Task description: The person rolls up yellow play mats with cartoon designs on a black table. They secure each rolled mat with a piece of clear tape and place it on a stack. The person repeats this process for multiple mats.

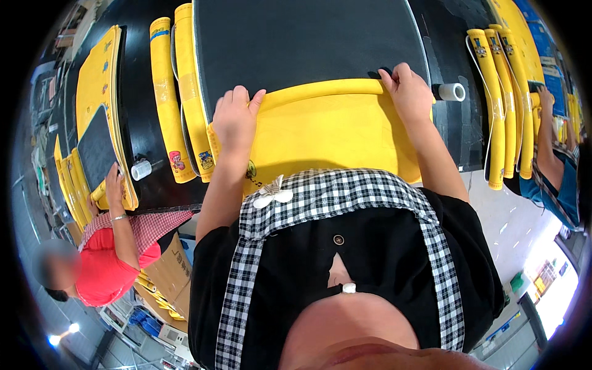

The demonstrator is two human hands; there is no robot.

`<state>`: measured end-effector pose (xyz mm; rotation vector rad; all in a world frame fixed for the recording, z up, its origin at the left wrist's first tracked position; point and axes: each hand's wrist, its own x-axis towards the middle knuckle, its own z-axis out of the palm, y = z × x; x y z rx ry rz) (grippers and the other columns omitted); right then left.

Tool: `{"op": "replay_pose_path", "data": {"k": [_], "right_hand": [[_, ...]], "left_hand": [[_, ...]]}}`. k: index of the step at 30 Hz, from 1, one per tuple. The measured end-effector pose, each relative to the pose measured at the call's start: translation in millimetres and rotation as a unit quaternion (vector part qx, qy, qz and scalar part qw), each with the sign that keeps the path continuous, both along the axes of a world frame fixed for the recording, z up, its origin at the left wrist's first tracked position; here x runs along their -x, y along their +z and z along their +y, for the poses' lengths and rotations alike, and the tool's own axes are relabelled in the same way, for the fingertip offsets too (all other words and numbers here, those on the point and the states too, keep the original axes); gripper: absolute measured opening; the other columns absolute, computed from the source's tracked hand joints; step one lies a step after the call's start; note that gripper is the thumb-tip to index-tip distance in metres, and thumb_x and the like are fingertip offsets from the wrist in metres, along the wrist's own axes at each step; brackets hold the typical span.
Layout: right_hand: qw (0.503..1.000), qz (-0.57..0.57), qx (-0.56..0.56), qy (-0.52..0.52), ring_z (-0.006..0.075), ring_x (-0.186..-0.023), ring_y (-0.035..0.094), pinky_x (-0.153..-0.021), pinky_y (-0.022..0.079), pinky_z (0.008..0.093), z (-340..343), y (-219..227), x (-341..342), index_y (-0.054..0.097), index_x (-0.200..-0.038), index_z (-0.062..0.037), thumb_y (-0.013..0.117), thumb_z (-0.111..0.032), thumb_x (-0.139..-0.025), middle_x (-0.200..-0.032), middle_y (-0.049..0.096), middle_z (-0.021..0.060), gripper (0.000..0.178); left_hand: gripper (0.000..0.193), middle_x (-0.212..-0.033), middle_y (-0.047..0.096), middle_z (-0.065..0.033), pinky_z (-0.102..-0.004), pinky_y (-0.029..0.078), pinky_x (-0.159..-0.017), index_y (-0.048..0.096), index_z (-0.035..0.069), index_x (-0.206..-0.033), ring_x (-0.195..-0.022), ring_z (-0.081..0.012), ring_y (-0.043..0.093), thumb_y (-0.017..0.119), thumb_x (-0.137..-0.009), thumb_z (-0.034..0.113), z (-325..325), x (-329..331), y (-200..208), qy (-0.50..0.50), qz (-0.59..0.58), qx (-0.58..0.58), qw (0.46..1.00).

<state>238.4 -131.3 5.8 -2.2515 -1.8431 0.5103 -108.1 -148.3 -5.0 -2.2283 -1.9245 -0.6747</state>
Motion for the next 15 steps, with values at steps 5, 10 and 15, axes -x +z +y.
{"op": "replay_pose_path", "data": {"k": [5, 10, 15], "right_hand": [[0.962, -0.080, -0.247, 0.087, 0.0265, -0.093, 0.061, -0.082, 0.045, 0.0407, 10, -19, -9, 0.062, -0.082, -0.0106, 0.079, -0.041, -0.085, -0.092, 0.065, 0.0023, 0.035], [0.989, -0.043, -0.102, 0.098, 0.0279, -0.091, 0.062, -0.081, 0.045, 0.0424, 18, -23, -10, 0.062, -0.085, -0.0103, 0.076, -0.039, -0.087, -0.090, 0.065, 0.0045, 0.032], [0.954, -0.066, -0.254, 0.147, 0.0268, -0.099, 0.061, -0.088, 0.044, 0.0434, -20, -24, -2, 0.065, -0.092, -0.0112, 0.073, -0.042, -0.089, -0.096, 0.065, 0.0052, 0.032]], "left_hand": [[0.039, -0.067, 0.054, -0.0066, -0.0438, 0.044, -0.061, 0.051, 0.010, -0.070, -0.065, -0.0297, 0.056, 0.081, -0.083, 0.031, 19, 9, -5, -0.037, -0.016, -0.067, 0.997], [0.036, -0.073, 0.060, -0.0126, -0.0477, 0.045, -0.065, 0.057, 0.006, -0.074, -0.072, -0.0352, 0.059, 0.076, -0.088, 0.034, 15, 17, -20, -0.037, 0.039, 0.008, 0.999], [0.036, -0.093, 0.065, -0.0098, -0.0463, 0.046, -0.078, 0.061, 0.006, -0.100, -0.090, -0.0344, 0.060, 0.078, -0.084, 0.034, -21, 20, -16, -0.093, -0.040, -0.045, 0.994]]}}
